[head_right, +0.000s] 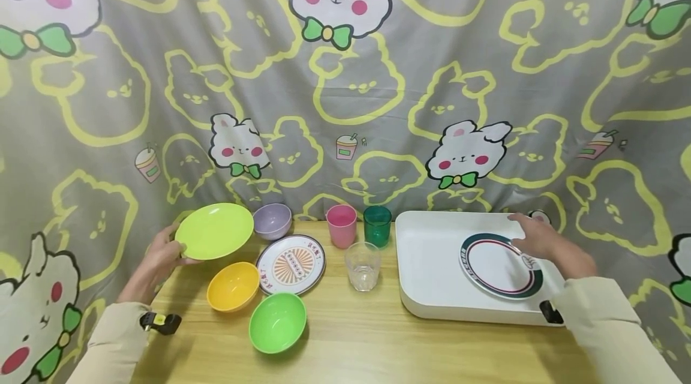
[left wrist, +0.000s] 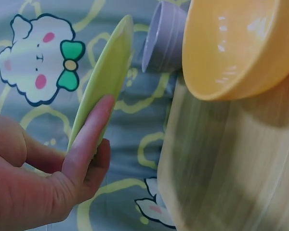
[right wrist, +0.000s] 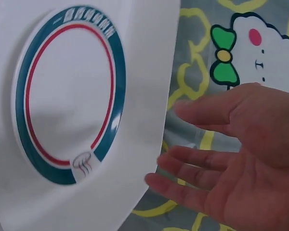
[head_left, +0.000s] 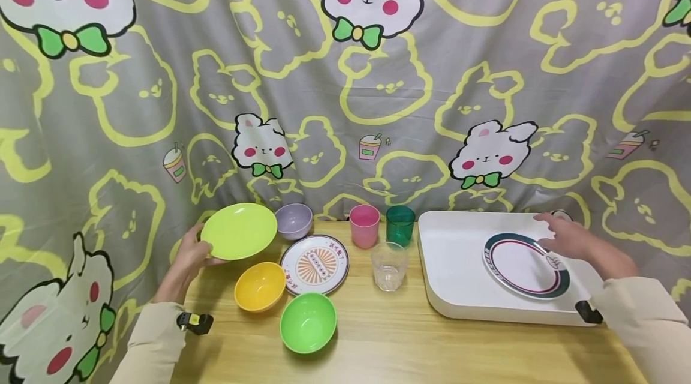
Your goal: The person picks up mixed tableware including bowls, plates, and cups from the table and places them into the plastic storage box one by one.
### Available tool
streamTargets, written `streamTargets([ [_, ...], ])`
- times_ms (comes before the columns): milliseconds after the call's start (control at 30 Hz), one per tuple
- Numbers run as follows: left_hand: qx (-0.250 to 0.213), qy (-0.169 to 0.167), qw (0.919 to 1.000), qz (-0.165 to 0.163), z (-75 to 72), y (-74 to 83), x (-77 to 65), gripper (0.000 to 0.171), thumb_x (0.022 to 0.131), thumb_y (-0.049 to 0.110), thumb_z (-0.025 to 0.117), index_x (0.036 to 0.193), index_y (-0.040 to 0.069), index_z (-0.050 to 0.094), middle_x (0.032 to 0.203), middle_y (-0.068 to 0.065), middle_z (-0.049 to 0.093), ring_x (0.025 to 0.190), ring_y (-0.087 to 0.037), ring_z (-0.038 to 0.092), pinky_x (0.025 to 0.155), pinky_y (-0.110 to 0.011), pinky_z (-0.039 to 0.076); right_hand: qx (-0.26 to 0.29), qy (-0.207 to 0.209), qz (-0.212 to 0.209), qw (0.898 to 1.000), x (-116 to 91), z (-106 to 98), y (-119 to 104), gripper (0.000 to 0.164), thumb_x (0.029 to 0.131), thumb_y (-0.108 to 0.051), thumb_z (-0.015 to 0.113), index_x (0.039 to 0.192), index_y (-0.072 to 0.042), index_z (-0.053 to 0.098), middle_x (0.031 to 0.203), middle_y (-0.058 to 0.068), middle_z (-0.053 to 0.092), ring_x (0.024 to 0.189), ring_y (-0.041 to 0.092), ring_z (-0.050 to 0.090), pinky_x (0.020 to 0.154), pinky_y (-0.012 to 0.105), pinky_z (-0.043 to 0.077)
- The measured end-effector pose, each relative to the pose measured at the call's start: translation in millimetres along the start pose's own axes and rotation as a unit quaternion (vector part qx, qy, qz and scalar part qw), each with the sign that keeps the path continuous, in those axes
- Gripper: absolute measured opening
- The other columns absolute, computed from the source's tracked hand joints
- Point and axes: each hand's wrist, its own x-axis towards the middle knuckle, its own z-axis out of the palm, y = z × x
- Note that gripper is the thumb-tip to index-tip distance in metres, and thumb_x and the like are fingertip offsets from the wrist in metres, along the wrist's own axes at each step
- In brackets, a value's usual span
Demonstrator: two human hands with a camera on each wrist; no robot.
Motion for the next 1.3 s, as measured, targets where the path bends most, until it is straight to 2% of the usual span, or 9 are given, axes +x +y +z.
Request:
streamTargets([
  [133, -0.014, 0.019, 0.9997, -0.001, 2.3, 0.9, -0.8, 0.083, 0.084, -0.022, 0.025, 0.158, -0.008, -0.011, 0.148, -0.044, 0.019, 0.080, -0.010, 0.064, 0.073, -0.038, 0.064, -0.002, 0.039, -0.018, 0.999, 1.2, 6.8, -5.8, 0.058, 0.088, -0.004, 0.072, 0.132, 0.022, 0.044, 0.110, 0.043, 0.059, 0.104, 0.062, 0.056, 0.081, 0.067, 0.052],
  [267, -0.024, 0.026, 0.9994, -0.001, 4.8, 6.0, -1.2, 0.084, 0.086, -0.021, 0.026, 0.159, -0.005, -0.012, 0.155, -0.042, 0.009, 0.084, -0.011, 0.062, 0.074, -0.039, 0.064, 0.012, 0.078, -0.036, 0.996, 2.8, 12.9, -10.2, 0.054, 0.090, -0.003, 0.071, 0.131, 0.020, 0.045, 0.112, 0.044, 0.060, 0.102, 0.061, 0.059, 0.082, 0.068, 0.052],
  [367, -0.019, 0.023, 0.9995, 0.009, 9.1, 12.2, -2.4, 0.081, 0.089, -0.019, 0.028, 0.160, -0.004, -0.010, 0.157, -0.041, 0.008, 0.087, -0.012, 0.061, 0.074, -0.038, 0.064, 0.047, 0.083, -0.038, 0.995, 3.4, 14.1, -15.0, 0.052, 0.094, -0.005, 0.069, 0.134, 0.019, 0.044, 0.119, 0.046, 0.056, 0.105, 0.062, 0.058, 0.085, 0.069, 0.052],
  [600, 0.000, 0.013, 0.9994, 0.032, 26.8, 26.4, -7.7, 0.072, 0.096, -0.016, 0.031, 0.162, -0.003, 0.004, 0.156, -0.034, 0.020, 0.095, -0.016, 0.060, 0.074, -0.037, 0.064, 0.120, 0.105, -0.037, 0.987, 4.8, 15.4, -29.9, 0.055, 0.099, -0.007, 0.064, 0.142, 0.015, 0.039, 0.129, 0.049, 0.047, 0.113, 0.068, 0.051, 0.087, 0.072, 0.050],
  [900, -0.015, 0.006, 0.9990, 0.041, 41.3, 37.3, -14.1, 0.072, 0.101, -0.011, 0.033, 0.163, 0.001, -0.001, 0.160, -0.031, 0.017, 0.100, -0.014, 0.056, 0.070, -0.031, 0.063, 0.176, 0.151, -0.018, 0.973, 6.5, 16.3, -51.0, 0.068, 0.103, -0.017, 0.062, 0.155, 0.007, 0.027, 0.138, 0.047, 0.040, 0.120, 0.067, 0.047, 0.090, 0.077, 0.044],
  [933, -0.017, 0.006, 0.9990, 0.041, 43.2, 38.6, -15.0, 0.072, 0.101, -0.011, 0.033, 0.163, 0.002, -0.001, 0.160, -0.031, 0.017, 0.099, -0.014, 0.057, 0.070, -0.031, 0.063, 0.186, 0.152, -0.017, 0.971, 7.1, 16.1, -52.8, 0.069, 0.103, -0.018, 0.062, 0.156, 0.007, 0.025, 0.139, 0.047, 0.039, 0.120, 0.068, 0.045, 0.096, 0.079, 0.038],
  [1033, -0.026, 0.003, 0.9988, 0.041, 49.3, 42.4, -17.8, 0.072, 0.101, -0.010, 0.033, 0.164, 0.003, 0.000, 0.159, -0.030, 0.017, 0.100, -0.015, 0.058, 0.073, -0.033, 0.064, 0.204, 0.152, -0.012, 0.967, 7.4, 17.0, -60.3, 0.072, 0.103, -0.021, 0.063, 0.158, 0.005, 0.023, 0.141, 0.046, 0.038, 0.123, 0.067, 0.044, 0.096, 0.079, 0.039],
  [1200, -0.050, -0.012, 0.9976, 0.047, 60.7, 48.7, -24.8, 0.072, 0.102, -0.009, 0.033, 0.164, 0.004, -0.002, 0.164, -0.027, 0.014, 0.118, -0.031, 0.054, 0.077, -0.035, 0.063, 0.243, 0.137, -0.004, 0.960, 8.0, 18.1, -75.1, 0.080, 0.103, -0.026, 0.063, 0.161, 0.001, 0.015, 0.147, 0.044, 0.035, 0.127, 0.064, 0.043, 0.089, 0.074, 0.049],
  [1300, -0.060, -0.023, 0.9966, 0.052, 67.9, 51.9, -29.9, 0.072, 0.103, -0.009, 0.033, 0.164, 0.005, -0.003, 0.166, -0.024, 0.011, 0.126, -0.034, 0.049, 0.079, -0.035, 0.063, 0.261, 0.132, -0.005, 0.956, 8.9, 18.3, -84.0, 0.083, 0.103, -0.027, 0.063, 0.163, -0.002, 0.011, 0.149, 0.043, 0.033, 0.128, 0.063, 0.042, 0.088, 0.072, 0.051],
])
